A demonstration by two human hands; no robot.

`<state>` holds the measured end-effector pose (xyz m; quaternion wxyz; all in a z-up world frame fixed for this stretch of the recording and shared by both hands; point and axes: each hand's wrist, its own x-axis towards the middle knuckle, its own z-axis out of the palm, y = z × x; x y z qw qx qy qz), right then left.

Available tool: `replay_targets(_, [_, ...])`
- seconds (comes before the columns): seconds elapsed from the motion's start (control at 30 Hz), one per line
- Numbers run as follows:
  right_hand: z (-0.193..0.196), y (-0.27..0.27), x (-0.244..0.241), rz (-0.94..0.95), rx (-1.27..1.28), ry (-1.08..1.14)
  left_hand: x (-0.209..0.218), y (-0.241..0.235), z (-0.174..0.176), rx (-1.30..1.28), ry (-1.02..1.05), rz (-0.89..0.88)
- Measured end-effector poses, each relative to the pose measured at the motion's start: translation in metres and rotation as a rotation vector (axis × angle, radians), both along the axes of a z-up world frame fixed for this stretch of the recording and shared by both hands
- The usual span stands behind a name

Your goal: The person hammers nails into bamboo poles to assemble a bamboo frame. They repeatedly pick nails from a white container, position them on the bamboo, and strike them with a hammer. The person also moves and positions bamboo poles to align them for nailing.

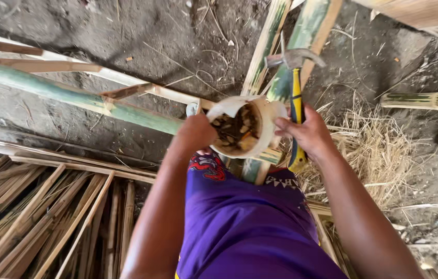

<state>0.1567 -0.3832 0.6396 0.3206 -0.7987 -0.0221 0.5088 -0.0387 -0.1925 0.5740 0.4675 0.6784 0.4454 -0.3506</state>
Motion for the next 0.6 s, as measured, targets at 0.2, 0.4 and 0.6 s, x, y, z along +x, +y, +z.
replay_targets(0.2, [-0.043,-0.082,0.016,0.13,-0.041,-0.488,0.035,-0.077,-0.048,-0.093,-0.122,0.163])
replay_targets(0.4, [-0.103,-0.104,0.041,0.026,0.079,-0.876,0.059,-0.092,-0.093,0.172,-0.366,0.057])
replay_targets(0.6, [-0.112,-0.122,0.061,-0.009,0.043,-0.977,0.071,-0.123,-0.062,0.747,-0.607,0.0])
